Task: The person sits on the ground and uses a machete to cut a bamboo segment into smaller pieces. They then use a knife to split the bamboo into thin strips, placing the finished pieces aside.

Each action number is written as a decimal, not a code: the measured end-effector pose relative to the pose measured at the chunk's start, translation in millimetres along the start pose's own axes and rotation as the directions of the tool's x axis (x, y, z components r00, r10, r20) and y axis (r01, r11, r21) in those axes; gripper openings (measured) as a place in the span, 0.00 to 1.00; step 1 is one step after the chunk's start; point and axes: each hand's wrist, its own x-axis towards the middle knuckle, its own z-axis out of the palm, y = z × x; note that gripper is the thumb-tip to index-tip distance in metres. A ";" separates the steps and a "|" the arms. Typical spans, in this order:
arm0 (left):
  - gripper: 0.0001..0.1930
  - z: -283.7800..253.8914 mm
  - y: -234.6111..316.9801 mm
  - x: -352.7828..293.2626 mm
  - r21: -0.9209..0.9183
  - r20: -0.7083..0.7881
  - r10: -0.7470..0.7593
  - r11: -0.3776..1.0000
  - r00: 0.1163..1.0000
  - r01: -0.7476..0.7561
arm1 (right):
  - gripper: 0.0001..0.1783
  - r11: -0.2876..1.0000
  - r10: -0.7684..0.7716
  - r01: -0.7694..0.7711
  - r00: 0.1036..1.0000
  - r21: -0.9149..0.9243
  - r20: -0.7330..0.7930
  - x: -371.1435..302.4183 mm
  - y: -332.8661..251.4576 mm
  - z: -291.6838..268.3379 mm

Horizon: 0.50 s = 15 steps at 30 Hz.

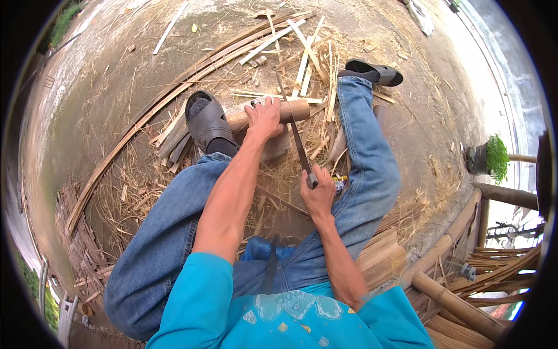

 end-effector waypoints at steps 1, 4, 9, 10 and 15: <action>0.39 -2.7 1.6 0.3 0.013 0.059 -0.008 1.000 0.998 0.008 | 0.10 0.999 0.032 -0.033 0.999 0.019 0.015 -38.6 -1.0 -27.1; 0.39 7.6 -1.6 -8.4 0.023 0.037 -0.015 1.000 0.999 0.014 | 0.10 0.998 0.056 -0.058 0.998 0.038 0.034 -65.8 -6.7 -46.2; 0.45 -2.7 4.9 -0.1 -0.023 0.033 -0.013 1.000 0.999 0.014 | 0.10 0.999 -0.047 0.047 0.999 0.021 -0.006 72.4 -1.8 34.6; 0.44 -1.9 3.5 0.1 -0.011 0.024 -0.011 1.000 1.000 0.012 | 0.11 0.998 -0.056 0.055 0.998 0.029 0.012 92.0 -9.4 46.9; 0.41 -1.0 2.0 -2.7 0.016 0.023 -0.020 1.000 1.000 0.020 | 0.10 1.000 0.003 -0.004 1.000 0.018 0.023 13.0 0.6 6.5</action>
